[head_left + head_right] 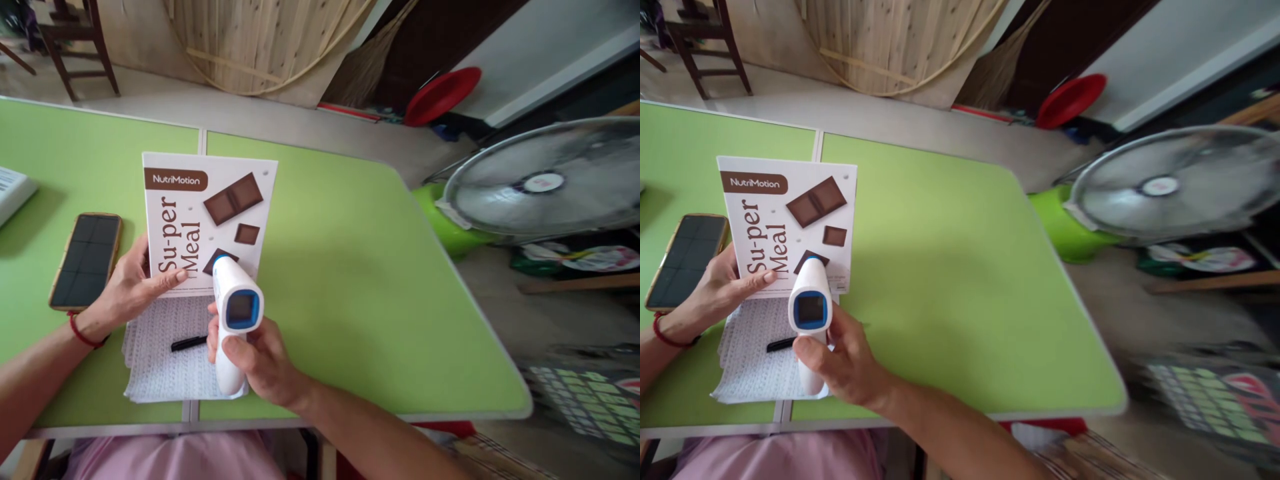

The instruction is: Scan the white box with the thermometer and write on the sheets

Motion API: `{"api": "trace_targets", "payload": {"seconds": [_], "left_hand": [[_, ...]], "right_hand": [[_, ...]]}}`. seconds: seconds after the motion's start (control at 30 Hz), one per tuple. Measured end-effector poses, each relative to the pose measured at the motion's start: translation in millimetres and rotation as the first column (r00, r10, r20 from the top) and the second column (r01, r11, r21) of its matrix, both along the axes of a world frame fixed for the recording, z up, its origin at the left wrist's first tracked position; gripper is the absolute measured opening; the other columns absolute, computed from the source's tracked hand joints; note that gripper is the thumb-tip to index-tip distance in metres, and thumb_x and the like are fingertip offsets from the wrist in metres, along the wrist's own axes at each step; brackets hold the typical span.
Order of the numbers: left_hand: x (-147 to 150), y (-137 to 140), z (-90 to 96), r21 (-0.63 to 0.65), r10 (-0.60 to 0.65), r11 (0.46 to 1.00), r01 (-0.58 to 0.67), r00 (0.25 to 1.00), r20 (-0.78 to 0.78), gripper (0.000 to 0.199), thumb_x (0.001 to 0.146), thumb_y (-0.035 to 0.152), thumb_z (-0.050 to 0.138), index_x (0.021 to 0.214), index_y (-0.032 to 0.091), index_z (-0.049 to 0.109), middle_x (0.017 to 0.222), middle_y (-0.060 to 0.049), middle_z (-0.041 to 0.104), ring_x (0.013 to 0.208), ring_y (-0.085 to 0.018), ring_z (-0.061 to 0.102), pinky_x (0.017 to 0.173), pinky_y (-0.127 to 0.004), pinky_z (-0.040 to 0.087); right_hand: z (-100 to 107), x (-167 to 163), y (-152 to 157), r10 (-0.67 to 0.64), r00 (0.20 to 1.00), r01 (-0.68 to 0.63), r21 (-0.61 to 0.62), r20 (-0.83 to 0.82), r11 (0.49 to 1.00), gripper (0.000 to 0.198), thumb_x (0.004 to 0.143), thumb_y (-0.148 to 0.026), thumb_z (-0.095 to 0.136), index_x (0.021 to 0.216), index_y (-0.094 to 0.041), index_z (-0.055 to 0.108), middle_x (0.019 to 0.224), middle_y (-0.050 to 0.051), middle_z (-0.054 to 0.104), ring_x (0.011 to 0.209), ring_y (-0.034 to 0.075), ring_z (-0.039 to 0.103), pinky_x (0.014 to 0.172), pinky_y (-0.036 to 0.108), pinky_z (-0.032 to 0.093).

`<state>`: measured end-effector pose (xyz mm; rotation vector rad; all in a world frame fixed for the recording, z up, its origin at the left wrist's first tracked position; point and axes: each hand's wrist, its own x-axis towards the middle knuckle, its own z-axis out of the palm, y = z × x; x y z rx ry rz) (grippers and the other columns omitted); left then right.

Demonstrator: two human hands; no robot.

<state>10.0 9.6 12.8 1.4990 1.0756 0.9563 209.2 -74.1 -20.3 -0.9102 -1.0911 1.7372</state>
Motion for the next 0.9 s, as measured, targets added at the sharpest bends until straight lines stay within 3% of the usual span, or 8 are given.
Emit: {"api": "trace_targets", "payload": {"seconds": [0.33,0.9], "left_hand": [[-0.4,0.0,-1.9,-0.003,-0.001,1.000,0.001,1.000,0.009,0.043,0.077,0.040,0.075,0.109,0.019,0.057,0.109,-0.007,0.068,0.095,-0.025,0.067,0.077,-0.032,0.059],[-1.0,-0.8,1.5,-0.029,0.025,0.999,-0.027,0.997,-0.069,0.042,0.075,0.046,0.075,0.104,0.020,0.059,0.106,-0.007,0.068,0.094,-0.027,0.067,0.076,-0.035,0.059]], "right_hand": [[-0.9,1.1,1.2,-0.001,1.000,0.000,0.070,0.021,0.998,0.028,0.083,-0.045,0.064,0.096,-0.021,0.055,0.070,-0.001,0.054,0.060,0.013,0.053,0.056,0.030,0.045],[3.4,1.3,2.5,0.002,1.000,-0.002,0.025,0.031,1.000,0.032,0.080,-0.048,0.066,0.092,-0.020,0.055,0.068,-0.001,0.057,0.059,0.013,0.054,0.058,0.031,0.046]]}}
